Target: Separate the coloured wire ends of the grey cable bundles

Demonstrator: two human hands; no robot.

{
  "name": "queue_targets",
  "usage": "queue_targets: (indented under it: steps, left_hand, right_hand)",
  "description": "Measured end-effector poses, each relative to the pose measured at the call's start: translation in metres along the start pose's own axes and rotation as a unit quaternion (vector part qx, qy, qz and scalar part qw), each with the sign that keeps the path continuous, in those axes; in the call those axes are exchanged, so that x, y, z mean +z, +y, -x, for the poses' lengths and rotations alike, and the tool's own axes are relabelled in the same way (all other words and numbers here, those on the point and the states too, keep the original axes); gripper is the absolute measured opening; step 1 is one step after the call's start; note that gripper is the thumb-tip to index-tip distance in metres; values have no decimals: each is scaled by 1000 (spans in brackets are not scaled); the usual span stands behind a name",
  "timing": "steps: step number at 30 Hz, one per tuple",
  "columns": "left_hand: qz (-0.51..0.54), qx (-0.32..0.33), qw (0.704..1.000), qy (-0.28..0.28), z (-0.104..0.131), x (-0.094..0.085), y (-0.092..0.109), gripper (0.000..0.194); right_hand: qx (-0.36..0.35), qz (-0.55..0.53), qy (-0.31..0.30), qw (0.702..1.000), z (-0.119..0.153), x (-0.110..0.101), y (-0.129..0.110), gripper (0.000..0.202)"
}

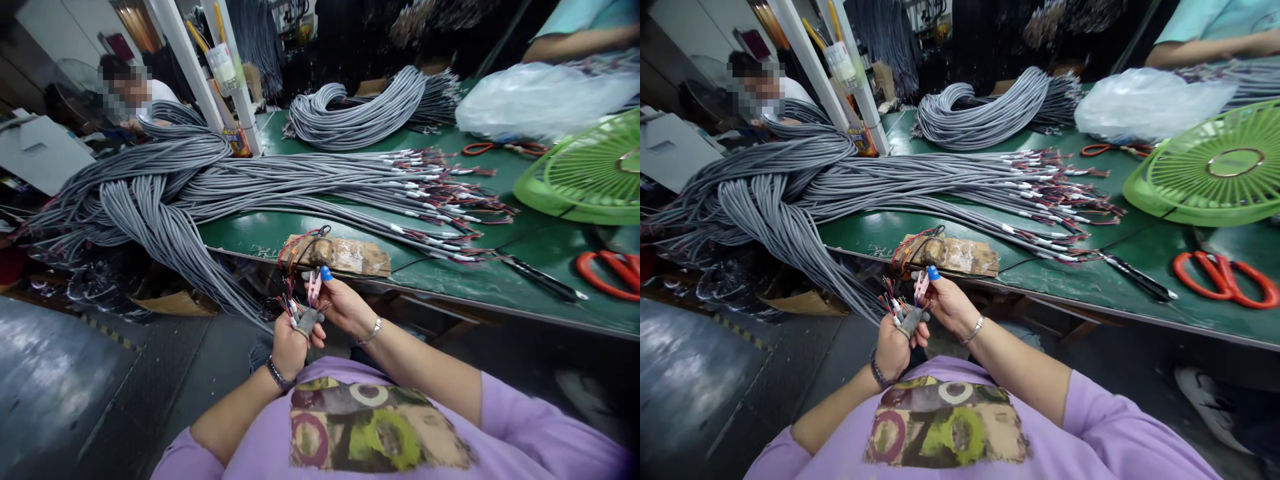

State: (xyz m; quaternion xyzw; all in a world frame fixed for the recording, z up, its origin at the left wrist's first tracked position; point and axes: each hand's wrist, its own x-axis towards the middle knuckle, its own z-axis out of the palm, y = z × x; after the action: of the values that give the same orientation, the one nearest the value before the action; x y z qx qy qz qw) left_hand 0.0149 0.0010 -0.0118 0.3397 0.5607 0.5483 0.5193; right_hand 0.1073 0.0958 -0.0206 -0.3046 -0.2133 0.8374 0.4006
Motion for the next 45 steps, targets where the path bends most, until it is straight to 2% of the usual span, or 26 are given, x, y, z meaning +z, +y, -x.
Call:
queue_targets:
  steps: [5,8,11,13,18,21,24,27,33,35,38,42,45]
  left_hand:
    - [-1,-1,1000,-4,0,-1,-1,37]
    - [1,3,1000,4,2,-2,-3,36]
    - [-12,7,1000,0,6,-4,-3,36]
    - [-33,11,999,-11,9,-5,-1,37]
    - [-75,18,997,-17,13,-6,3,39]
    - [-82,2,995,-48,12,-7,4,40]
    - [-71,-19,993,-88,11,-9,2,38]
    - [-58,-24,993,-96,11,-11,-1,38]
    - [3,23,999,-26,10,-13,-3,36]
    - [19,32,999,-6,8,-13,-1,35]
    - [31,41,999,8,5,-11,2,34]
    - [25,48,998,17,1,-6,2,34]
    - [27,46,998,16,0,-3,2,33]
  right_hand:
    - [24,-9,-14,1000,4,-1,0,37]
    - [48,-1,-46,998,13,-3,-4,44]
    - [78,50,-97,991,25,-8,-8,51]
    - [88,101,-110,985,33,-11,-12,48]
    - [45,227,-124,965,44,-11,-18,34]
    - [29,255,-133,957,47,-8,-17,31]
    - [51,231,-135,962,48,-7,-14,27]
    - [93,199,-119,968,44,-7,-10,25]
    - [138,109,-46,983,27,-16,-8,16]
    - [142,68,-47,986,22,-17,-10,21]
    - [105,70,-70,990,18,-13,-13,35]
    - [-31,153,-39,987,14,-3,-10,41]
    - [-39,142,-35,988,13,-1,-8,43]
